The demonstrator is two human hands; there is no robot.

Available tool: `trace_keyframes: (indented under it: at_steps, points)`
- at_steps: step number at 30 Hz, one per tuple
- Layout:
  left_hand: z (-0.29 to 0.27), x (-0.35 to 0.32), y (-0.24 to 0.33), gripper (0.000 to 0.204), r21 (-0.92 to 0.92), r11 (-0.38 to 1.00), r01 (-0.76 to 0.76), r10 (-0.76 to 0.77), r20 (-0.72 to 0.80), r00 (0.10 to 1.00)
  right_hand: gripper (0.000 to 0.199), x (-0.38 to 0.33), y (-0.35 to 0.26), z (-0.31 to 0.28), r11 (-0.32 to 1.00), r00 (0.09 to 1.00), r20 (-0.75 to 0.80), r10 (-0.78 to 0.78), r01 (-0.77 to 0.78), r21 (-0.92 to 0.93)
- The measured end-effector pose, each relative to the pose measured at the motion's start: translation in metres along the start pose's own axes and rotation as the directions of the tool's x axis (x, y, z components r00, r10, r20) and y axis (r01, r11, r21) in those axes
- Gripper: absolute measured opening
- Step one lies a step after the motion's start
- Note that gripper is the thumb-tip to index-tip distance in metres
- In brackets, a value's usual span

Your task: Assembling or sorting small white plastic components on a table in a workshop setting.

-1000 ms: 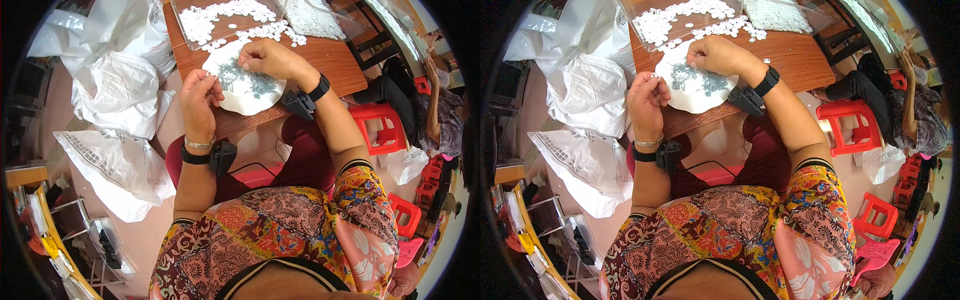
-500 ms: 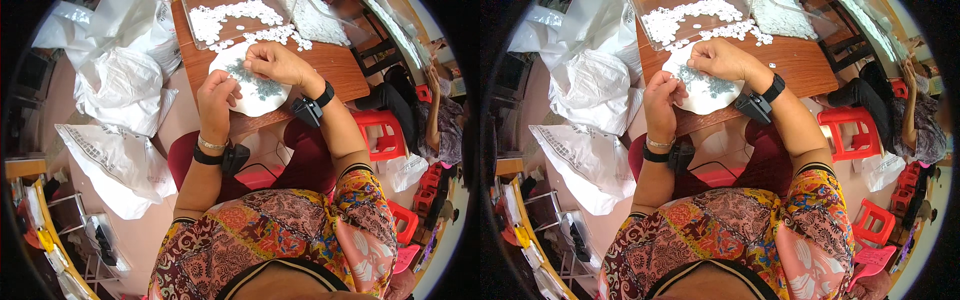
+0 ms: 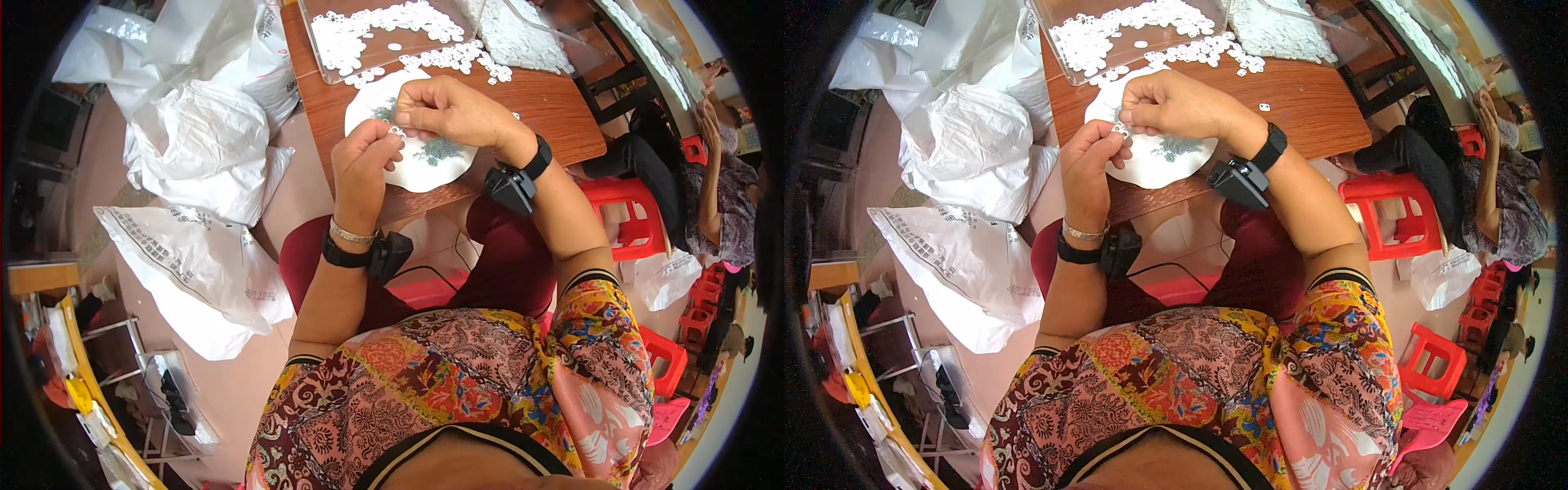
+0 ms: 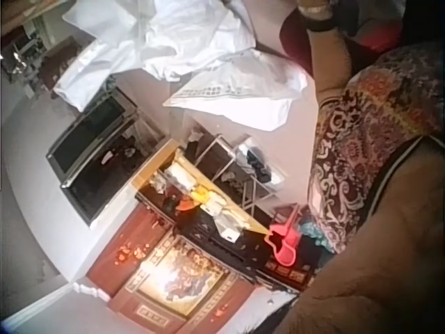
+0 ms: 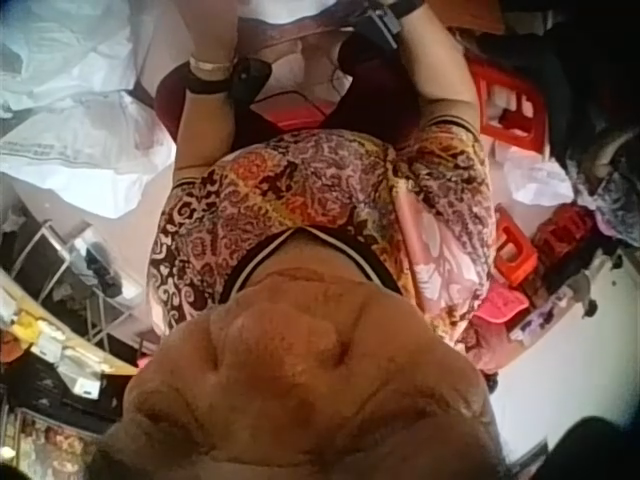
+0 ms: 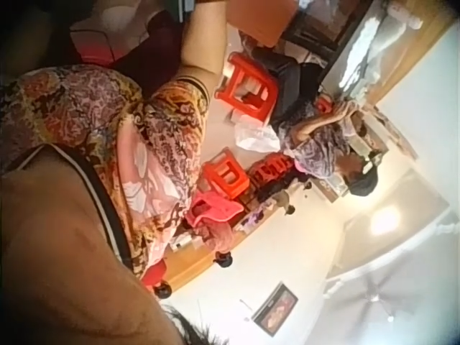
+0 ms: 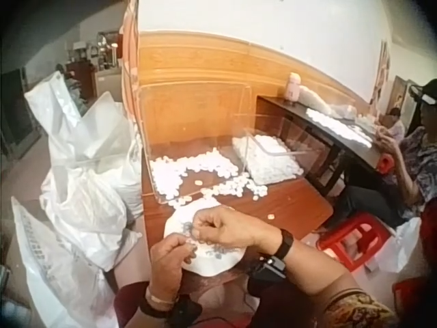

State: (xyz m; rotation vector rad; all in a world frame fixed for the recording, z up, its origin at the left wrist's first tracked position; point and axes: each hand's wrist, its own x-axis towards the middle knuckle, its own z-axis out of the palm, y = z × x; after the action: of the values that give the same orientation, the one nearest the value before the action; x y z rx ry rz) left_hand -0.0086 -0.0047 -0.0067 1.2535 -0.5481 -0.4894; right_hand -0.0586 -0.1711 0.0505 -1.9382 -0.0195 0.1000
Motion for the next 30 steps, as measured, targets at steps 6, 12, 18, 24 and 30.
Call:
trace_keyframes:
  at_steps: [6, 12, 18, 24, 30]
  points:
    - [0.002, 0.001, 0.003, 0.014, -0.030, 0.992, 0.122, -0.121, 0.014, 0.993, 0.011, -0.014, 0.014, -0.004, 0.962, 0.993, -0.118, -0.013, 0.045, 0.269]
    - [0.008, 0.002, -0.003, 0.011, 0.243, 0.954, -0.176, 0.192, -0.041, 0.981, 0.016, -0.022, 0.012, 0.008, 0.980, 0.972, -0.227, -0.063, 0.103, 0.168]
    - [0.016, -0.006, 0.007, 0.012, 0.009, 0.998, 0.060, -0.059, -0.040, 0.997, 0.017, -0.027, 0.008, 0.013, 0.969, 0.965, -0.243, -0.095, 0.145, 0.198]
    - [0.018, -0.007, 0.006, 0.013, -0.072, 0.995, 0.068, -0.070, -0.024, 0.997, 0.016, -0.030, 0.007, 0.012, 0.973, 0.968, -0.239, -0.071, 0.120, 0.196]
    - [0.014, -0.001, -0.009, 0.011, 0.176, 0.967, -0.182, 0.204, -0.119, 0.972, 0.016, -0.027, 0.011, 0.011, 0.975, 0.956, -0.288, -0.058, 0.116, 0.191]
